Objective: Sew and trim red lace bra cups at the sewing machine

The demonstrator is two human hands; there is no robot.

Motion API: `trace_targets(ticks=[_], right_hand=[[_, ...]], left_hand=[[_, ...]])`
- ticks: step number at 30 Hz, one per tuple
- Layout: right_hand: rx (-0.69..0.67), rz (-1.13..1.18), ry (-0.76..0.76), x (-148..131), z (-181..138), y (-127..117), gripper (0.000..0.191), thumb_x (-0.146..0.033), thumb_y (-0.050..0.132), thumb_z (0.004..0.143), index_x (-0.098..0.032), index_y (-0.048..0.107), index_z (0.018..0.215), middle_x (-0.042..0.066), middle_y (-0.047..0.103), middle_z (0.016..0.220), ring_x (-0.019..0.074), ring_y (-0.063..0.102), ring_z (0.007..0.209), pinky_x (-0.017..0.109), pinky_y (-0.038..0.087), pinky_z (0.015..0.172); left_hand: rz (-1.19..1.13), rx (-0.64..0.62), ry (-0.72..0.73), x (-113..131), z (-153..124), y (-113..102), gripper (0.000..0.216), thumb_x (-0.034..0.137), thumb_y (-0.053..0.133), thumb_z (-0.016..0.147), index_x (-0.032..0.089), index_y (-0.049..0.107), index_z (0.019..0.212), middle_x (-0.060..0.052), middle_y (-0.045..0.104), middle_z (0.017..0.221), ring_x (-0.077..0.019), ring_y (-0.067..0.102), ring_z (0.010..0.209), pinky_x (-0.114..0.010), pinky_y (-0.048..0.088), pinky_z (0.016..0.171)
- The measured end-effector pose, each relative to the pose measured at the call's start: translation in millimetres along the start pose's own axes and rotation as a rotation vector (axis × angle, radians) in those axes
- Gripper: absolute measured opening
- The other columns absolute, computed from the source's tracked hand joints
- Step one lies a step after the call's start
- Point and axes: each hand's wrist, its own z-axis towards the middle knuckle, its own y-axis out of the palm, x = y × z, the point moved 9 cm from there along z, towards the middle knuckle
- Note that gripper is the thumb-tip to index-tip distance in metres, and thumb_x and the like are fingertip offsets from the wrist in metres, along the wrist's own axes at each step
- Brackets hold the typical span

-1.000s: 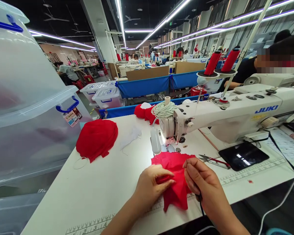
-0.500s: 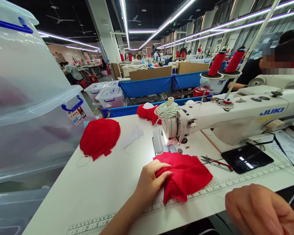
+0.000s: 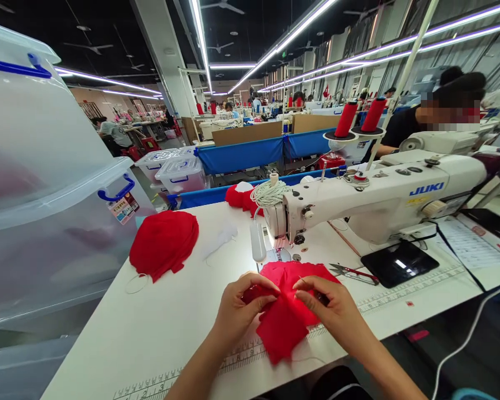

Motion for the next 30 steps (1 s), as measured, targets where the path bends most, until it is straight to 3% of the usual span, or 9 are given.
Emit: trace_targets(ticks=[3,6,9,15,18,21,26,28,30], right_hand=[[-0.026,-0.018,-0.014,-5,-5,14,0.021,-0.041,0.060,0.084,-0.020,0.064,0.079,-0.001,0.061,0.071,0.0105,0.041,0.051,0.023,0.032,0.047],[-0.030,-0.007,-0.041,-9,-11,25,0.017,-0.034,0.067,0.077,-0.019,0.064,0.086,-0.001,0.062,0.073,0.0096,0.040,0.050,0.022,0.033,0.046],[0.073,-0.044,-0.127,-13,-15,23,0.007,-0.024,0.059,0.080,-0.019,0.063,0.081,0.001,0.062,0.070,0.0120,0.049,0.054,0.022,0.039,0.048],[0.278,-0.282,-0.346,-22,-27,7,0.014,-0.021,0.051,0.089,-0.019,0.065,0.093,0.006,0.068,0.080,0.0174,0.064,0.067,0.026,0.051,0.061],[0.273,-0.352,-0.411,-27,-30,7,0.017,-0.016,0.047,0.091,-0.019,0.064,0.089,0.005,0.066,0.076,0.0164,0.063,0.065,0.026,0.050,0.059],[0.323,-0.308,-0.470,-34,-33,0,0.019,-0.013,0.044,0.091,-0.020,0.061,0.086,0.005,0.065,0.073,0.0162,0.063,0.065,0.025,0.051,0.058],[0.177,-0.239,-0.499,-39,-29,-2,0.010,-0.017,0.053,0.088,-0.020,0.063,0.089,0.007,0.067,0.086,0.0174,0.065,0.073,0.025,0.052,0.059],[0.152,-0.224,-0.445,-36,-27,-4,0.013,-0.020,0.055,0.087,-0.020,0.064,0.096,0.007,0.069,0.089,0.0162,0.065,0.068,0.025,0.051,0.055],[0.156,-0.167,-0.406,-36,-26,-7,0.014,-0.023,0.055,0.088,-0.020,0.065,0.098,0.004,0.069,0.081,0.0143,0.061,0.059,0.024,0.048,0.051]], left_hand=[[-0.031,0.061,0.070,7,-4,-3,0.007,0.016,0.072,0.071,0.021,0.066,0.071,-0.002,0.069,0.074,-0.0117,0.059,0.055,-0.021,0.047,0.048],[0.105,0.137,0.260,26,-10,-8,0.010,0.013,0.073,0.070,0.021,0.067,0.069,-0.002,0.069,0.080,-0.0140,0.063,0.067,-0.023,0.050,0.057],[0.330,0.148,0.408,42,-17,-5,0.008,0.016,0.073,0.073,0.022,0.068,0.070,-0.002,0.066,0.080,-0.0155,0.063,0.072,-0.025,0.050,0.061],[0.820,0.202,0.552,58,-27,-2,0.006,0.024,0.067,0.080,0.027,0.068,0.075,0.001,0.070,0.069,-0.0204,0.063,0.073,-0.036,0.045,0.074],[0.870,0.220,0.535,57,-30,-4,0.008,0.023,0.064,0.082,0.027,0.067,0.076,0.001,0.071,0.070,-0.0207,0.063,0.073,-0.035,0.045,0.071],[0.776,0.253,0.487,54,-32,-10,0.011,0.021,0.059,0.083,0.026,0.067,0.077,-0.001,0.071,0.072,-0.0200,0.062,0.074,-0.032,0.047,0.065],[0.376,0.264,0.119,24,-24,-25,0.011,0.028,0.057,0.084,0.022,0.062,0.076,0.000,0.065,0.075,-0.0134,0.059,0.058,-0.022,0.045,0.045],[0.231,0.255,0.050,16,-24,-25,0.013,0.030,0.058,0.084,0.021,0.060,0.076,0.001,0.063,0.073,-0.0124,0.058,0.055,-0.024,0.050,0.049],[0.171,0.254,0.070,15,-23,-23,0.012,0.030,0.059,0.084,0.020,0.060,0.077,0.000,0.065,0.073,-0.0143,0.062,0.063,-0.027,0.055,0.058]])
